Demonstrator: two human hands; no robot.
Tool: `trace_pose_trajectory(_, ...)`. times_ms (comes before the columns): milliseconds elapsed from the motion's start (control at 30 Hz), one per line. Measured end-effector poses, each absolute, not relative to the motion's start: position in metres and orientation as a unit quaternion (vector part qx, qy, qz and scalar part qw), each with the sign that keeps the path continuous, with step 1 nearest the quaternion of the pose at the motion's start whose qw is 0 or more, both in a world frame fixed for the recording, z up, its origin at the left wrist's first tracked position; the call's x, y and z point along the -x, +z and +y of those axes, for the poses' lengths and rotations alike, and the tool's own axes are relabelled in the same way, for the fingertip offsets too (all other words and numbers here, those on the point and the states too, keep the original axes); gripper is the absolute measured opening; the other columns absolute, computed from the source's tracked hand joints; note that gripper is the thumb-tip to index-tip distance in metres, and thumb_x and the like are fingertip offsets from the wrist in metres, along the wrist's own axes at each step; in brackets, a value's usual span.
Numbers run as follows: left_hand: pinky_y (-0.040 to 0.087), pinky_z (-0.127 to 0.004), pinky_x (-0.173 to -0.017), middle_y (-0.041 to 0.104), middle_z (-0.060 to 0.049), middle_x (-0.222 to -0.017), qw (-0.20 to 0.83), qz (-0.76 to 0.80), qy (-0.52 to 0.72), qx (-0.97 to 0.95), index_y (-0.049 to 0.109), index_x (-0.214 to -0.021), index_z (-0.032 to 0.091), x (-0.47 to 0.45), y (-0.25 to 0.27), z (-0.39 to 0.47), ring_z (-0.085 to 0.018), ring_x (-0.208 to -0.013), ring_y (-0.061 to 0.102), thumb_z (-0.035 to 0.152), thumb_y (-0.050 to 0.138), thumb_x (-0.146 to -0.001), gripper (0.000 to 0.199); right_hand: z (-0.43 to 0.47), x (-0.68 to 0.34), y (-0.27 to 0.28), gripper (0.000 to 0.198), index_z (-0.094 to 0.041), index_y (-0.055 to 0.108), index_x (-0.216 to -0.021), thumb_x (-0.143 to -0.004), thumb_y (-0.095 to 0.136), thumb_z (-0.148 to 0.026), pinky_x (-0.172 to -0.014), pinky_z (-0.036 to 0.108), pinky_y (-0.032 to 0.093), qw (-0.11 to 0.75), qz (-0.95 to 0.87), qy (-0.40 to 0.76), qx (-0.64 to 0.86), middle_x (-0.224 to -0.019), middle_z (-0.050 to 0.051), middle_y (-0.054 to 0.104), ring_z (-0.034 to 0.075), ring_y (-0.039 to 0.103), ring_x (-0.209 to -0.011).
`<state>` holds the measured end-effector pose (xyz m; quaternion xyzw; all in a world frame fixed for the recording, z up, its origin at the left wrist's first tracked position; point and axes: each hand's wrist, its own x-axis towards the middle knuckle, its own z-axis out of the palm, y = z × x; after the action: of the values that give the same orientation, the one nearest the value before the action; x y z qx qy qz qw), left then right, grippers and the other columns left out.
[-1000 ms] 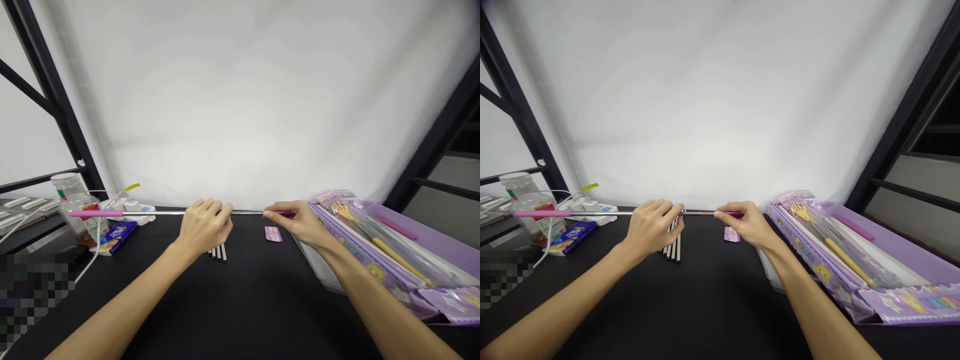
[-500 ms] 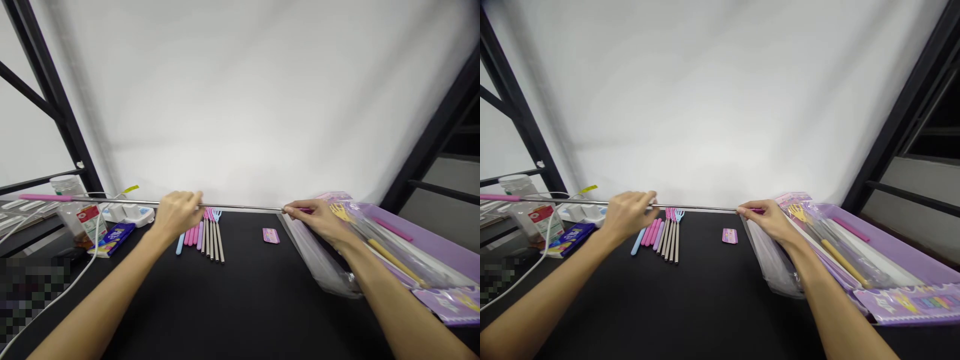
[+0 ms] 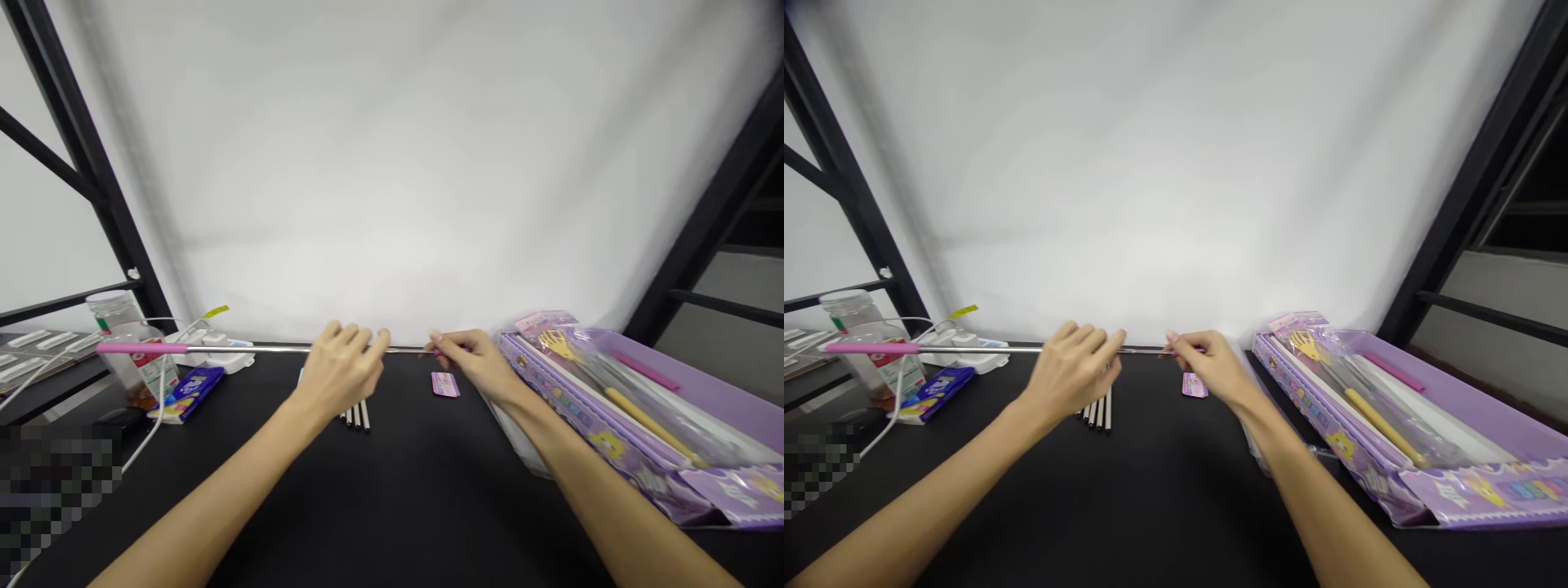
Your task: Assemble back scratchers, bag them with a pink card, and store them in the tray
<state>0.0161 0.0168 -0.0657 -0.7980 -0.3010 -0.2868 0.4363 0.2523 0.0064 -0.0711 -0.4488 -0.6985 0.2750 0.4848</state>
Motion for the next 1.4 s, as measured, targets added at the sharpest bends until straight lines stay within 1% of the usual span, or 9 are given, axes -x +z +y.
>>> trace_pose_trajectory(100,0.034,-0.035,-0.061,0.061,-0.004,-0.067,0.423,-0.425,-0.279,0.75,0.062,-0.086,0.016,0.007,-0.06,0.024,-0.021,-0.063,0.06,0.02,0.052,-0.084,0.011,0.012,-0.283,-0.071,0.058,-0.012,0.071,-0.066,-0.073,0.063,-0.069,-0.055,0.027,0.039,0.541,-0.618,0.309,0.479,-0.056,0.004,0.055,0.013,0.046,-0.054)
trace_pose_trajectory(200,0.025,-0.032,-0.053,0.06,-0.003,-0.063,0.399,-0.455,-0.259,0.753,0.057,-0.072,0.018,0.012,-0.063,0.027,-0.02,-0.058,0.059,0.018,0.052,-0.082,0.012,0.013,-0.288,-0.073,0.06,-0.012,0.072,-0.068,-0.073,0.062,-0.07,-0.056,0.027,0.039,0.54,-0.611,0.314,0.487,-0.054,0.003,0.055,0.012,0.046,-0.053)
trace_pose_trajectory(433,0.028,-0.031,-0.053,0.058,0.0,-0.065,0.4,-0.36,-0.279,0.795,0.06,-0.077,0.019,0.001,-0.075,0.021,-0.017,-0.059,0.058,0.016,0.05,-0.085,0.012,0.01,-0.272,-0.072,0.063,-0.01,0.072,-0.069,-0.079,0.056,-0.07,-0.056,0.027,0.036,0.513,-0.639,0.298,0.489,-0.051,0.001,0.051,0.012,0.047,-0.053)
trace_pose_trajectory(633,0.024,-0.031,-0.053,0.061,-0.004,-0.062,0.408,-0.448,-0.242,0.757,0.058,-0.07,0.017,0.029,-0.073,0.041,-0.02,-0.053,0.057,0.02,0.053,-0.083,0.014,0.012,-0.297,-0.067,0.066,-0.01,0.072,-0.067,-0.076,0.056,-0.073,-0.053,0.026,0.034,0.527,-0.602,0.283,0.529,-0.049,0.001,0.05,0.011,0.044,-0.049)
trace_pose_trajectory(833,0.026,-0.03,-0.051,0.061,-0.001,-0.069,0.342,-0.363,-0.249,0.83,0.058,-0.078,0.019,-0.02,-0.084,0.024,-0.017,-0.063,0.061,0.014,0.048,-0.086,0.014,0.005,-0.253,-0.07,0.064,-0.012,0.07,-0.068,-0.083,0.047,-0.071,-0.049,0.026,0.029,0.442,-0.698,0.281,0.487,-0.05,-0.001,0.045,0.01,0.038,-0.048)
trace_pose_trajectory(1000,0.028,-0.03,-0.054,0.062,-0.004,-0.067,0.356,-0.409,-0.246,0.803,0.058,-0.076,0.018,-0.001,-0.075,0.03,-0.019,-0.062,0.06,0.02,0.051,-0.085,0.012,0.011,-0.276,-0.07,0.067,-0.011,0.071,-0.067,-0.078,0.052,-0.074,-0.051,0.026,0.035,0.49,-0.646,0.281,0.513,-0.051,0.002,0.049,0.012,0.044,-0.05)
trace_pose_trajectory(1100,0.019,-0.03,-0.05,0.063,-0.005,-0.063,0.331,-0.465,-0.215,0.793,0.058,-0.068,0.018,0.021,-0.073,0.04,-0.02,-0.058,0.061,0.018,0.051,-0.083,0.016,0.014,-0.293,-0.071,0.069,-0.011,0.071,-0.068,-0.076,0.052,-0.076,-0.05,0.026,0.034,0.491,-0.63,0.282,0.532,-0.05,0.002,0.05,0.012,0.044,-0.049)
trace_pose_trajectory(1200,0.014,-0.03,-0.05,0.066,-0.005,-0.065,0.301,-0.488,-0.188,0.798,0.06,-0.07,0.018,0.02,-0.076,0.039,-0.021,-0.058,0.062,0.008,0.049,-0.08,0.017,0.011,-0.281,-0.073,0.066,-0.012,0.07,-0.065,-0.08,0.049,-0.073,-0.051,0.026,0.032,0.475,-0.655,0.242,0.536,-0.048,0.0,0.046,0.012,0.043,-0.049)
trace_pose_trajectory(1400,0.021,-0.029,-0.049,0.067,-0.004,-0.07,0.286,-0.442,-0.182,0.83,0.061,-0.081,0.019,-0.016,-0.087,0.021,-0.02,-0.06,0.063,0.004,0.047,-0.084,0.021,-0.003,-0.234,-0.075,0.057,-0.014,0.069,-0.063,-0.087,0.048,-0.062,-0.049,0.027,0.027,0.426,-0.73,0.204,0.494,-0.049,-0.001,0.047,0.012,0.042,-0.049)
